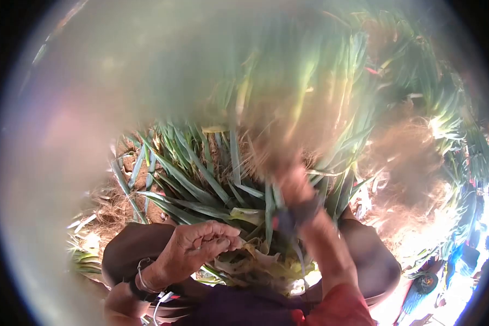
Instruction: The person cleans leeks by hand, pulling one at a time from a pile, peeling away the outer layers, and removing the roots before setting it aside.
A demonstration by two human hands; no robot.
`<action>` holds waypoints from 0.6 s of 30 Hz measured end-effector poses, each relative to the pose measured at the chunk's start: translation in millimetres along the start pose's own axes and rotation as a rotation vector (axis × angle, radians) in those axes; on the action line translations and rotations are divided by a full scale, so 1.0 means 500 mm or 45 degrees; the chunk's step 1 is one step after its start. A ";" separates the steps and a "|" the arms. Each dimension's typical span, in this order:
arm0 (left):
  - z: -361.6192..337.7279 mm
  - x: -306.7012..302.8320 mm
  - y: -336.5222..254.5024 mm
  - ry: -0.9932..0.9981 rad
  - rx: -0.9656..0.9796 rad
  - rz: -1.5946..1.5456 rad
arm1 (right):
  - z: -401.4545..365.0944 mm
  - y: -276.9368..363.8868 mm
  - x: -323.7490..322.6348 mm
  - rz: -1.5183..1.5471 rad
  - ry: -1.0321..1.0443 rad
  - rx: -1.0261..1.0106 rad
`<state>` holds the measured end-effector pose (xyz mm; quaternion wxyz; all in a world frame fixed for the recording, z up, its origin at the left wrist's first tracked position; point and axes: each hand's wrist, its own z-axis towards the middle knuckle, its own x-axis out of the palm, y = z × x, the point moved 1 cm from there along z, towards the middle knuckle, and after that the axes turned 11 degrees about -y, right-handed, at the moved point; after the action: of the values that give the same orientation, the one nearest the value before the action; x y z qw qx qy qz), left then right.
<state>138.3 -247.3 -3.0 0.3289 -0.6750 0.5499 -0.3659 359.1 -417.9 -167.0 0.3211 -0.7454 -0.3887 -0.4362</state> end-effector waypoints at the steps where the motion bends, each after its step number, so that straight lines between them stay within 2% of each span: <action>1: 0.002 0.003 0.003 -0.003 0.033 0.006 | -0.035 -0.097 -0.034 0.453 -0.050 0.344; 2: 0.002 0.006 0.007 -0.008 0.099 0.024 | -0.065 -0.180 -0.072 0.466 -0.160 0.396; 3: 0.002 0.007 0.014 -0.016 0.168 0.046 | -0.095 -0.250 -0.102 -0.114 -0.328 0.237; 5: -0.002 0.009 0.028 -0.033 0.295 0.038 | -0.123 -0.376 -0.166 -0.615 -0.490 -0.111; 7: 0.001 0.002 0.048 -0.087 0.327 0.048 | -0.109 -0.441 -0.200 -0.524 -0.787 -0.427; 10: 0.017 -0.019 0.070 -0.211 0.438 0.066 | -0.145 -0.427 -0.116 -0.824 -0.668 -0.763; 11: 0.026 -0.024 0.080 -0.223 0.444 -0.025 | -0.164 -0.426 -0.098 -0.811 -0.652 -0.739; 14: 0.053 -0.042 0.082 -0.257 0.351 -0.120 | -0.219 -0.441 -0.061 -1.056 -0.594 -0.884; 16: 0.051 -0.038 0.052 -0.336 0.357 0.087 | -0.246 -0.457 -0.074 -1.247 -0.613 -1.011; 18: 0.071 -0.027 0.055 -0.413 0.319 -0.198 | -0.280 -0.478 -0.076 -1.417 -0.597 -1.121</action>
<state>153.2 -237.2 -46.6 0.4652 -0.7191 0.3863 -0.3424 85.7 -426.5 -109.8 -0.3663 -0.5718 -0.5562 -0.4791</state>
